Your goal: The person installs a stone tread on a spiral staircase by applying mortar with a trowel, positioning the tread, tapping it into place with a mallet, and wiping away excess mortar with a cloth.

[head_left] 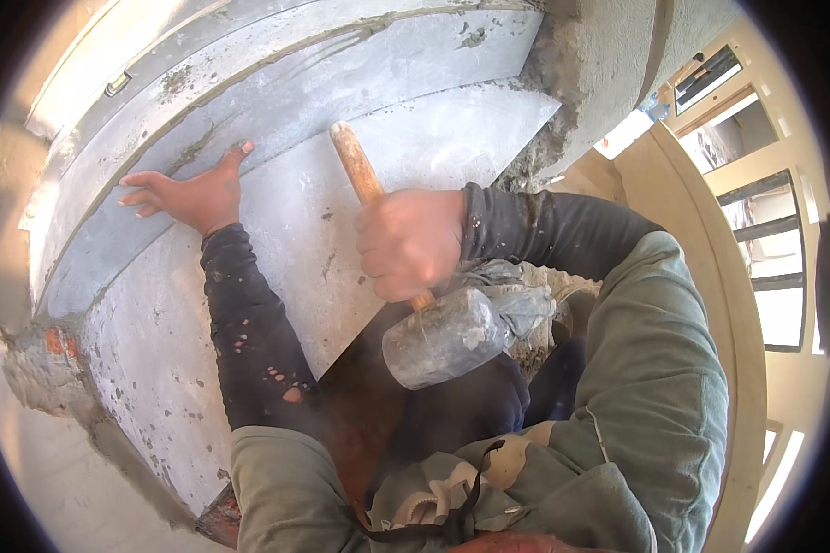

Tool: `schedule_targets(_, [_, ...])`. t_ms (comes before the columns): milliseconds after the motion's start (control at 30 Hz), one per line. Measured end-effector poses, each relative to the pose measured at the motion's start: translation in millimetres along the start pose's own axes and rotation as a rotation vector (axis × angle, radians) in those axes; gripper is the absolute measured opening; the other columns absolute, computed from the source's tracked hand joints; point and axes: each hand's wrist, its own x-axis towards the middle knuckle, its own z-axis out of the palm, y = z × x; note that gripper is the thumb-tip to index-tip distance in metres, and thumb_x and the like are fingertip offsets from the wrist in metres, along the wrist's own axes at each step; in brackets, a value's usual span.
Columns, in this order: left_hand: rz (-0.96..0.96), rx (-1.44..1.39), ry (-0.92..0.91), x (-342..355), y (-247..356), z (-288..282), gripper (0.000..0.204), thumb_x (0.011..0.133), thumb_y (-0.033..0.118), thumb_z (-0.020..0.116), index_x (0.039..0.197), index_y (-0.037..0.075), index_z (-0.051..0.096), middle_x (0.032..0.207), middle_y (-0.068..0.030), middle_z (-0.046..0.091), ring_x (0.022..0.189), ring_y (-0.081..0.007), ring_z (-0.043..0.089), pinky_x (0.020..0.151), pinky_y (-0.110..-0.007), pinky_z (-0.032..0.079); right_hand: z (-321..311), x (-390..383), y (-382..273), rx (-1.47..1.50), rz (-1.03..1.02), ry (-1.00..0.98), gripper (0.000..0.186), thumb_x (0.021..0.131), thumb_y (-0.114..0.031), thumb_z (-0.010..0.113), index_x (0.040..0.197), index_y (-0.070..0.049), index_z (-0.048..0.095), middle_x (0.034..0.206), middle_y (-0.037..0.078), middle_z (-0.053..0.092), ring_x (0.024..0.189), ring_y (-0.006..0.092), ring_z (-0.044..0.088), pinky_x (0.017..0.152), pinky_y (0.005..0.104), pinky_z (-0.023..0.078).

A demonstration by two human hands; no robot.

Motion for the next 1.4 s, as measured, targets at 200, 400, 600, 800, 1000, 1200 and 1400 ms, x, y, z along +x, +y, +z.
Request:
schedule_targets(200, [0.048, 0.016, 0.031, -1, -8, 4, 0.176, 0.040, 0.052, 0.102, 0.154, -0.010, -0.016, 0.159, -0.0428, -0.012, 0.147, -0.0614, -0.015, 0.120, -0.068, 0.009, 4, -6, -2, -0.018, 0.036, 0.006, 0.017, 0.068, -0.022, 0.064, 0.062, -0.014, 0.051, 0.059, 0.000, 0.046, 0.055, 0.0225, 0.053, 0.051, 0.0383, 0.044])
schedule_targets(400, [0.077, -0.007, 0.038, 2, -11, 9, 0.176, 0.039, 0.052, 0.102, 0.154, -0.011, -0.015, 0.157, -0.0451, -0.013, 0.146, -0.0614, -0.017, 0.119, -0.068, 0.005, -9, -14, 10, -0.054, 0.030, -0.037, 0.016, 0.065, -0.021, 0.067, 0.061, -0.014, 0.053, 0.060, -0.001, 0.049, 0.056, 0.0202, 0.055, 0.053, 0.0365, 0.044])
schedule_targets(600, [0.051, 0.026, 0.022, -3, 0, 8, 0.176, 0.039, 0.052, 0.102, 0.154, -0.011, -0.015, 0.157, -0.0458, -0.012, 0.146, -0.0616, -0.016, 0.119, -0.068, 0.004, -7, -15, 7, -0.022, 0.095, -0.031, 0.016, 0.061, -0.021, 0.065, 0.061, -0.013, 0.051, 0.060, 0.000, 0.050, 0.058, 0.0220, 0.056, 0.053, 0.0379, 0.043])
schedule_targets(800, [0.102, 0.065, 0.062, 2, -11, -1, 0.173, 0.040, 0.051, 0.102, 0.156, -0.008, -0.013, 0.156, -0.0466, -0.011, 0.145, -0.0649, -0.012, 0.119, -0.069, 0.014, -6, 18, 6, 0.020, -0.067, 0.004, 0.018, 0.061, -0.022, 0.066, 0.063, -0.013, 0.050, 0.061, 0.001, 0.048, 0.057, 0.0226, 0.055, 0.052, 0.0379, 0.042])
schedule_targets(1000, [0.050, -0.068, 0.009, -4, -1, -7, 0.171, 0.043, 0.049, 0.102, 0.156, -0.006, -0.015, 0.158, -0.0442, -0.013, 0.144, -0.0660, -0.013, 0.109, -0.075, 0.030, 3, 33, -7, -0.002, -0.042, -0.079, 0.017, 0.061, -0.020, 0.065, 0.062, -0.013, 0.050, 0.060, -0.001, 0.046, 0.056, 0.0218, 0.053, 0.052, 0.0368, 0.043])
schedule_targets(1200, [-0.006, -0.049, -0.044, -3, 4, -15, 0.172, 0.043, 0.049, 0.102, 0.158, 0.003, -0.016, 0.159, -0.0398, -0.017, 0.145, -0.0636, -0.014, 0.103, -0.080, 0.031, -3, 51, 23, -0.030, -0.026, -0.248, 0.018, 0.061, -0.021, 0.067, 0.061, -0.012, 0.052, 0.060, 0.002, 0.051, 0.059, 0.0208, 0.058, 0.056, 0.0360, 0.046])
schedule_targets(1400, [-0.013, -0.126, -0.051, -3, 10, -15, 0.170, 0.044, 0.050, 0.102, 0.159, 0.000, -0.012, 0.159, -0.0414, -0.014, 0.146, -0.0632, -0.012, 0.106, -0.079, 0.026, -12, 61, 28, -0.058, -0.018, -0.292, 0.021, 0.057, -0.024, 0.067, 0.060, -0.013, 0.050, 0.059, 0.001, 0.048, 0.058, 0.0212, 0.056, 0.055, 0.0349, 0.045])
